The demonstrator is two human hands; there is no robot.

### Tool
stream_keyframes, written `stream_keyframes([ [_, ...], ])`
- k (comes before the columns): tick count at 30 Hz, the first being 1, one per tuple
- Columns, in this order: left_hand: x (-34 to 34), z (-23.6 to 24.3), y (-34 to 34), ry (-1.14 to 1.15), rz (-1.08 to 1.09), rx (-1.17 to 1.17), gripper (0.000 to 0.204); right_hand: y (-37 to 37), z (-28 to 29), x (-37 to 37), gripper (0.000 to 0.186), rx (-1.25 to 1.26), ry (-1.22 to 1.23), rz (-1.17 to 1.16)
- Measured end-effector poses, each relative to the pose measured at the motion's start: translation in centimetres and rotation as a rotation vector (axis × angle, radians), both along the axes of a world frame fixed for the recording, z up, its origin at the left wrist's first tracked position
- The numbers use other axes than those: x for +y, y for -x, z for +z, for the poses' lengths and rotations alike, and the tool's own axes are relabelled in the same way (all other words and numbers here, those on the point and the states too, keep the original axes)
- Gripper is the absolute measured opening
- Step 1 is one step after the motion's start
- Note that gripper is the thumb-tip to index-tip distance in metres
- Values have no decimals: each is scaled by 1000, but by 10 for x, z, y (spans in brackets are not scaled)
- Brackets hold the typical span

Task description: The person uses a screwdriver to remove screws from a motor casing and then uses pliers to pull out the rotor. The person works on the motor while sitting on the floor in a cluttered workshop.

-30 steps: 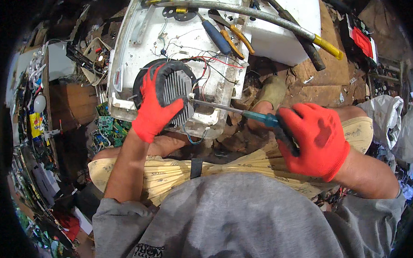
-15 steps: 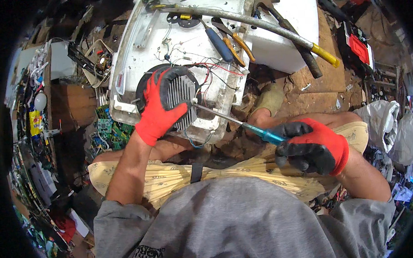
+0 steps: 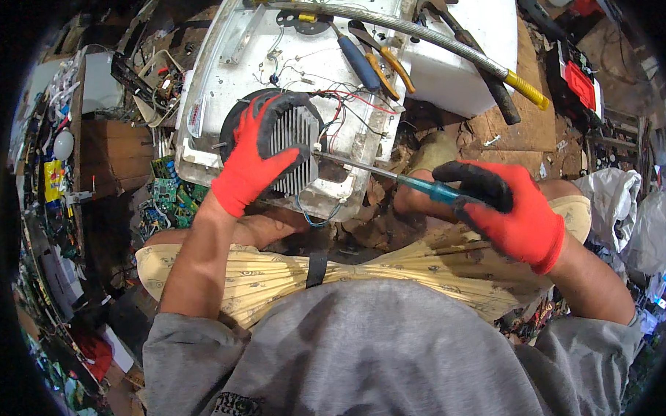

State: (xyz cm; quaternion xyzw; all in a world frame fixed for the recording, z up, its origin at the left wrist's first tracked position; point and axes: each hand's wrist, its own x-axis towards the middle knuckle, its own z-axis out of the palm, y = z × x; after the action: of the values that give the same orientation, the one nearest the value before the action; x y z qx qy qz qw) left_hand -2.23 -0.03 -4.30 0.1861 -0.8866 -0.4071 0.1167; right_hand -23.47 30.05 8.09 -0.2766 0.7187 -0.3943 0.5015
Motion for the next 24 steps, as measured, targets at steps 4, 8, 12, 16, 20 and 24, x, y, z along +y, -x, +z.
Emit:
stream_keyframes([
  [4,-2,-3,-4,-22,-21,8,87,17,3,1,57,-176,-222,58],
  [8,2,1,-4,-7,9,-38,88,6,13,-2,63,-333,-193,-72],
  [12,9,5,-1,12,32,-82,88,2,14,2,54,-472,-264,-158],
  [16,7,12,4,-34,23,-95,89,9,10,-2,36,-515,-316,-153],
  [20,7,10,9,62,22,-129,90,9,8,3,27,-248,-303,-80],
  [24,10,17,14,89,46,-191,86,6,18,-1,32,-207,-347,-74],
])
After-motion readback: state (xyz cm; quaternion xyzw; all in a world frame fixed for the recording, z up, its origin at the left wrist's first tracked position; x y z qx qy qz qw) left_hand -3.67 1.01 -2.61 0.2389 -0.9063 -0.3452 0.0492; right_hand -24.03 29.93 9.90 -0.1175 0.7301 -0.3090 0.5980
